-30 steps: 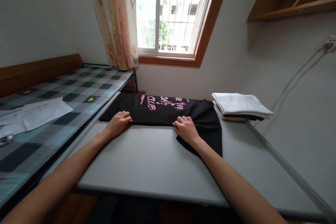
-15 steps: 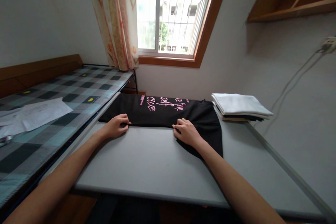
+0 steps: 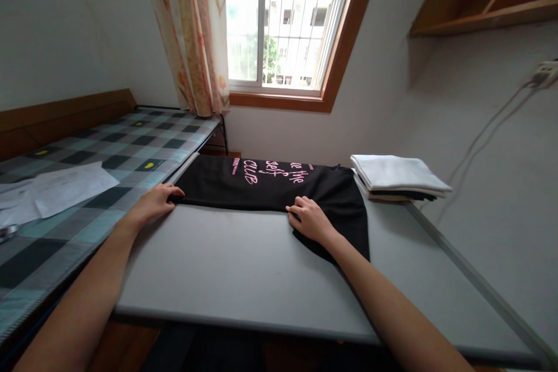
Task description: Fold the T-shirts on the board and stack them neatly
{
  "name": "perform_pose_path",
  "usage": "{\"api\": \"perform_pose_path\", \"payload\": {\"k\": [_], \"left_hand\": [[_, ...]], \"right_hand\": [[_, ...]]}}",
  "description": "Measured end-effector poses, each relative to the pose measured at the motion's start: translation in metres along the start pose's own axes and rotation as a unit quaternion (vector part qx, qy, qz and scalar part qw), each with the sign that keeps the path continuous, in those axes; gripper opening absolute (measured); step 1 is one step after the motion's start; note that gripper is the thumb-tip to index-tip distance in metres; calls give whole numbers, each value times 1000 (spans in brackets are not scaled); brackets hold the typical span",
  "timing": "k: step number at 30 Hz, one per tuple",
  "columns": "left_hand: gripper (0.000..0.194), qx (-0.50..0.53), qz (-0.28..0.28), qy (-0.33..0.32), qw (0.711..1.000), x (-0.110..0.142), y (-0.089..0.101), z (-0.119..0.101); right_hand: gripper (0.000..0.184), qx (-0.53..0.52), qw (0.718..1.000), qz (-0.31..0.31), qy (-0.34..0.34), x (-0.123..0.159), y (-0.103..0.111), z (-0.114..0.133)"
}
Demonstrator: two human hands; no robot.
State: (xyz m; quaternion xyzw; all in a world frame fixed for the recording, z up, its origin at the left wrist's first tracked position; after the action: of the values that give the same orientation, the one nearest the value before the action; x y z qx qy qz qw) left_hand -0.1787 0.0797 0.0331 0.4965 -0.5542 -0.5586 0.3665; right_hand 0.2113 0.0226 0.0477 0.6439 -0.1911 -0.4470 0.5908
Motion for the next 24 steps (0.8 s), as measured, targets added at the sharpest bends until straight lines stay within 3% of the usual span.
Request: {"api": "perform_pose_path", "payload": {"k": [3, 8, 14, 18, 20, 24], "left_hand": [[47, -36, -1, 18, 999, 2, 2, 5], [33, -62, -12, 41, 997, 2, 9, -1], [26, -111, -155, 84, 978, 10, 49, -11], [22, -115, -118, 82, 983, 8, 42, -14], [21, -113, -118, 82, 983, 8, 41, -15], [24, -97, -203, 101, 969, 15, 60, -13]], "right_hand": [[20, -2, 1000, -2, 0, 0, 0, 0], [20, 16, 1000, -16, 2, 1, 1, -1], [16, 40, 997, -56, -18, 2, 2, -9], [17, 35, 997, -57, -28, 2, 0, -12], [19, 35, 996, -78, -32, 2, 5, -13], [24, 30, 983, -165, -69, 5, 28, -19]]}}
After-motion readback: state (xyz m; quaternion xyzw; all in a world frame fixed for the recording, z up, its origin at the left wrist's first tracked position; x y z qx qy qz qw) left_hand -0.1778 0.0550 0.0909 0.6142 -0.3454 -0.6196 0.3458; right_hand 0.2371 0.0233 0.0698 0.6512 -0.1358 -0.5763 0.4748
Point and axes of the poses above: each hand's wrist, its own x-axis away from the middle knuckle, its own y-axis out of the back of the hand, z = x × y, the point moved 10 cm from there along -x, towards the middle knuckle, and after that the axes turned 3 degrees about -x, right-handed, at the moved point
